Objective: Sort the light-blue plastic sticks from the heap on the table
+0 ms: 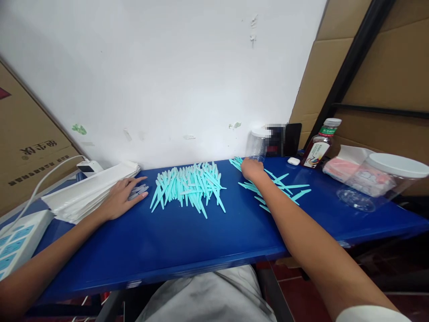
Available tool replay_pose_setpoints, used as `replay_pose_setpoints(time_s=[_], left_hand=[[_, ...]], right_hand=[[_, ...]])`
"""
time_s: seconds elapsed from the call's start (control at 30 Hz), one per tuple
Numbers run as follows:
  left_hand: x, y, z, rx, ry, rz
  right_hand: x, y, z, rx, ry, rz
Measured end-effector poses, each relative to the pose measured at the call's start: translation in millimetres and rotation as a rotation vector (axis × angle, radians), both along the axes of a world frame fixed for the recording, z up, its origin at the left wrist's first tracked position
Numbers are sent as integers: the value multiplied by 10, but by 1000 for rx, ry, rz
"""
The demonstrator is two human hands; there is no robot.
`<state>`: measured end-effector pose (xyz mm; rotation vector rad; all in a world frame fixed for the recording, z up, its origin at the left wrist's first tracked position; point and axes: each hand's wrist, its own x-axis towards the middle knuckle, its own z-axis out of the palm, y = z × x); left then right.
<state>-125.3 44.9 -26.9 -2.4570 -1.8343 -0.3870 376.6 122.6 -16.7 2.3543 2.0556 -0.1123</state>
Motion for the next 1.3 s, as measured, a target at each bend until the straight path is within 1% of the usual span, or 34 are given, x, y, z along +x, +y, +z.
replay_pose_setpoints(time_s=[0.13, 0.27, 0.43, 0.57, 0.87, 0.97, 1.1, 1.17, 1.23, 1.27, 1.3], left_hand=[[90, 101, -11, 15, -12, -29], [158, 109, -6, 12, -25, -52], [190, 81, 26, -3, 58, -23], [186, 114, 34, 4, 114, -28], [230, 229, 52, -16, 76, 9], [240, 221, 132, -37, 29, -17], [143, 100, 369, -59, 57, -20], [37, -38, 517, 6, 57, -1], [-93, -236, 633, 90, 6, 44], [-161, -356, 665, 124, -20, 74], [-230, -487, 672, 164, -30, 143]], right_hand=[[-11, 3, 5, -5, 3, -28], [-29, -12, 24, -16, 12, -34], [-46, -40, 62, -24, 31, -31], [-48, -42, 73, -31, 45, -26], [-35, -37, 66, -25, 57, -23], [-33, -35, 65, -19, 55, -18], [-22, -16, 56, -25, 54, -18], [-14, -4, 50, -33, 56, -18], [-7, 5, 43, -41, 59, -16], [-4, 8, 40, -42, 59, -14], [-2, 8, 37, -41, 59, -11]])
